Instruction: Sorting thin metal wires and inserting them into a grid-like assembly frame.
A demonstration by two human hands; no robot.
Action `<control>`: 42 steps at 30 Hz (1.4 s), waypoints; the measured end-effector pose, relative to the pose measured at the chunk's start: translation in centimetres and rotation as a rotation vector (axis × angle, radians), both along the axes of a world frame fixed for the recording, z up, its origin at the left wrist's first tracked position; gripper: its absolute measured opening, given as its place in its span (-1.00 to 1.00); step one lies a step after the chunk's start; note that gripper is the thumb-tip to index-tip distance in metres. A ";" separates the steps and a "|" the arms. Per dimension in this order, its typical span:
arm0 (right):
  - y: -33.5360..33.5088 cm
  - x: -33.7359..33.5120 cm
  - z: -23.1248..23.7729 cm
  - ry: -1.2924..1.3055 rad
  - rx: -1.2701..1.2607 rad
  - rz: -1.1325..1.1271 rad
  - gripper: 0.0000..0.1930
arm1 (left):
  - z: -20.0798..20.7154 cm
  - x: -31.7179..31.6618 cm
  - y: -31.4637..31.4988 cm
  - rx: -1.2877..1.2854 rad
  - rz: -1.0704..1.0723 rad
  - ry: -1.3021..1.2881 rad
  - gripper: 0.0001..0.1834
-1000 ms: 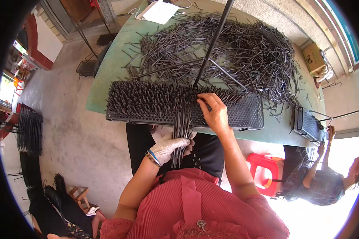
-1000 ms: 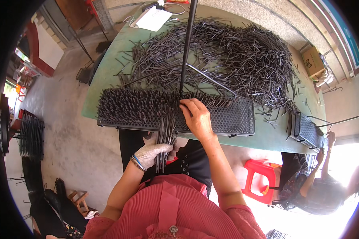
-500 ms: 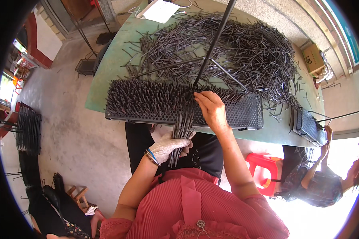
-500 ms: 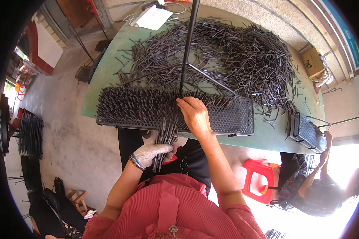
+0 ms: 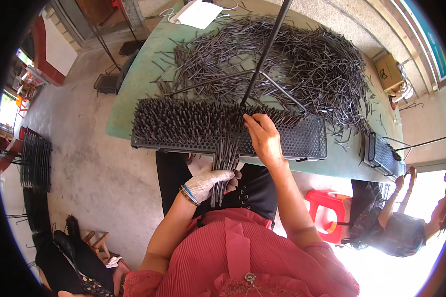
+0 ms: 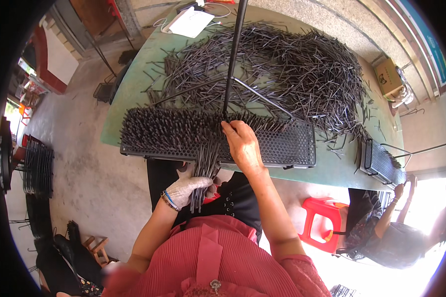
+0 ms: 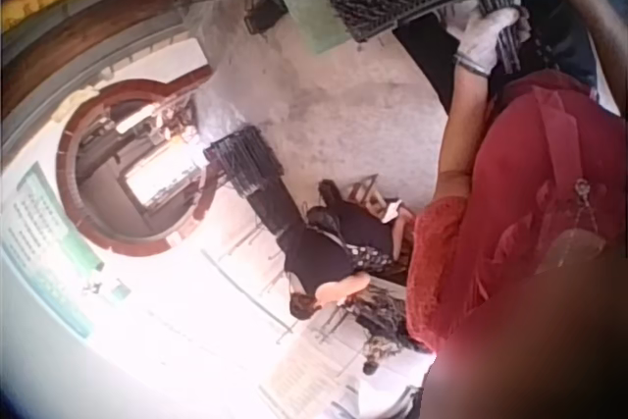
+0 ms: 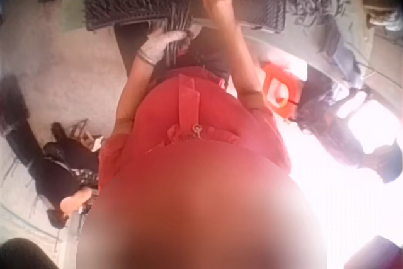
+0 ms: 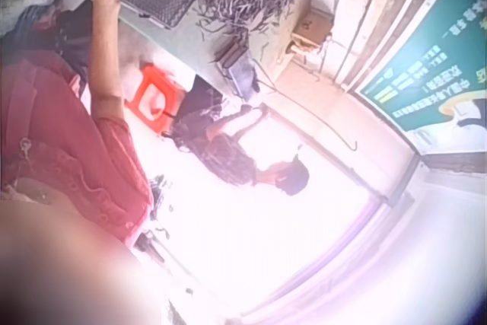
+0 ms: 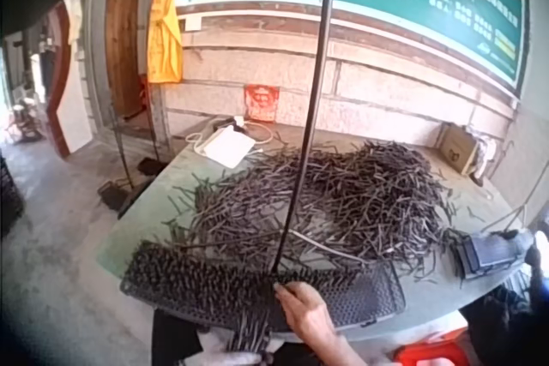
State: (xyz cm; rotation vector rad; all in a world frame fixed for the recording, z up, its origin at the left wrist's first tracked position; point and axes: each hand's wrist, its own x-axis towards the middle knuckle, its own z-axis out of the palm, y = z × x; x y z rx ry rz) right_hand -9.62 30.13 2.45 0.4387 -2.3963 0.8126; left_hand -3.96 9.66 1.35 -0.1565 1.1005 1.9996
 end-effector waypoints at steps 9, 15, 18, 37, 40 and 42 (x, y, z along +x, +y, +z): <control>0.0 -0.2 -0.2 0.010 0.060 -0.057 -0.73 | 0.0 0.2 0.4 -0.016 0.010 -0.020 -0.60; 0.1 -0.7 -0.1 -0.044 0.053 -0.022 -0.72 | 0.0 0.4 0.8 0.002 0.027 -0.072 -0.61; 0.2 -0.8 0.2 -0.047 0.052 -0.012 -0.72 | -0.6 0.1 0.7 0.004 0.018 -0.051 -0.61; -0.6 3.5 0.2 -0.765 -0.838 0.015 -0.71 | 0.5 -0.3 -0.1 -0.046 -0.123 0.212 -0.60; -0.2 3.3 -0.3 -0.719 -0.821 0.013 -0.72 | 0.2 -0.1 0.0 -0.037 -0.100 0.175 -0.62; -0.2 3.0 0.1 -0.662 -0.880 0.028 -0.75 | 0.0 0.1 -0.1 -0.070 -0.025 0.037 -0.64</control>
